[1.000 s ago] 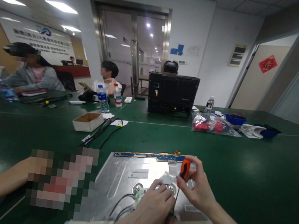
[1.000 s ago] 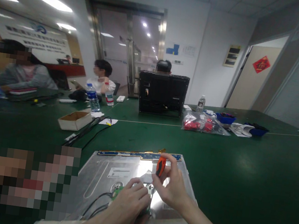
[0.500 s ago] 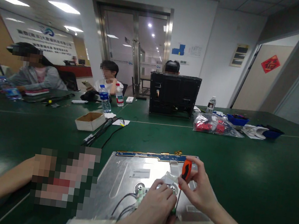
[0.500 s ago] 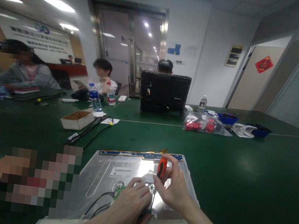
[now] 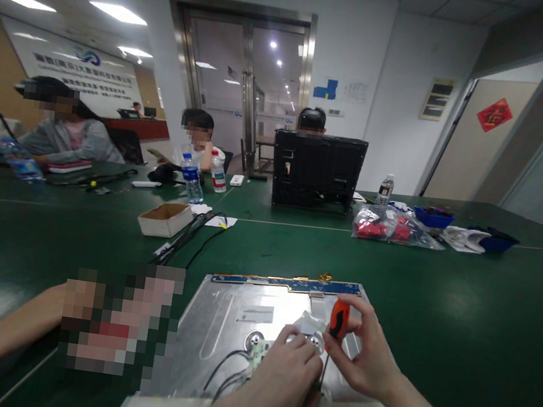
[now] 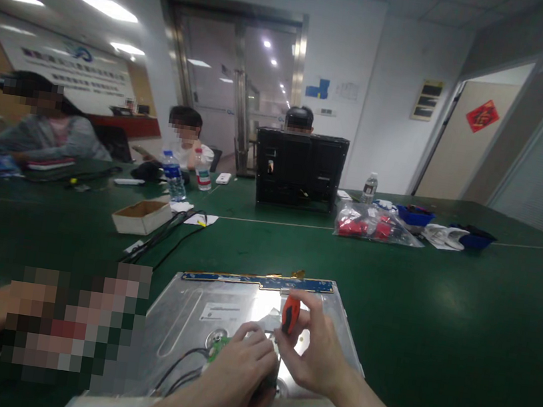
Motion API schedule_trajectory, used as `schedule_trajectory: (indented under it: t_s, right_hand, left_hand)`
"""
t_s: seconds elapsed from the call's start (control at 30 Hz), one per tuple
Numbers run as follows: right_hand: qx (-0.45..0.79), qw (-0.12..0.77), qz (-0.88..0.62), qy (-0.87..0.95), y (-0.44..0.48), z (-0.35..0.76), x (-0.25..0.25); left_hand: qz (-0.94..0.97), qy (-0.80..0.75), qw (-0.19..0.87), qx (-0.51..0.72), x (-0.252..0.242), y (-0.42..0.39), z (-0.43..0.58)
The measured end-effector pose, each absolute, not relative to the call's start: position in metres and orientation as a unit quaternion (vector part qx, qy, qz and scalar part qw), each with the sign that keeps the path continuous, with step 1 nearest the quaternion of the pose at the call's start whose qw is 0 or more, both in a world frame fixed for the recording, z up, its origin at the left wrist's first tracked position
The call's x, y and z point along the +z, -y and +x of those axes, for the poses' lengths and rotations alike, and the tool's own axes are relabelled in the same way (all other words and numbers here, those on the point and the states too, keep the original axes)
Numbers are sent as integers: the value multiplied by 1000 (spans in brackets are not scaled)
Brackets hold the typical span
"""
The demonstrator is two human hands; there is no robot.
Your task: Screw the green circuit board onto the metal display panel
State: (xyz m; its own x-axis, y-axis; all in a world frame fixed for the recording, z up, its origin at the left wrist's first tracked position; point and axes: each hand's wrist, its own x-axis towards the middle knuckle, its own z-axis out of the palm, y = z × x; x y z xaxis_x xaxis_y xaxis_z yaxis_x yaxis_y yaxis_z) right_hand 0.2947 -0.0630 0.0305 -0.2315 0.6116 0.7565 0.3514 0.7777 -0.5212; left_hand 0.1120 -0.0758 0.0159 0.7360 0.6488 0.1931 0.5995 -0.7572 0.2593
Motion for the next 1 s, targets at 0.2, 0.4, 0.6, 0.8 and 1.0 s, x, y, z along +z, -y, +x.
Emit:
schedule_trajectory:
  t_s: [0.2,0.4,0.6,0.8,1.0]
  right_hand:
    - [94,534,-293,788,64,295,31]
    - [76,535,-268,797,67,293,29]
    - [73,531,-252,806,70,295,23]
    - [42,530,-232,815,74,296,20]
    - [42,530,-228,816,75,295,20]
  left_hand:
    - [931,-327,95,135,17,76,112]
    - [931,-322,119,124,18,75,113]
    - [929,-316,143,131,11,75,112]
    - [928,-315,140,143,12,77,112]
    - [931,-307,137,141,10,77,112]
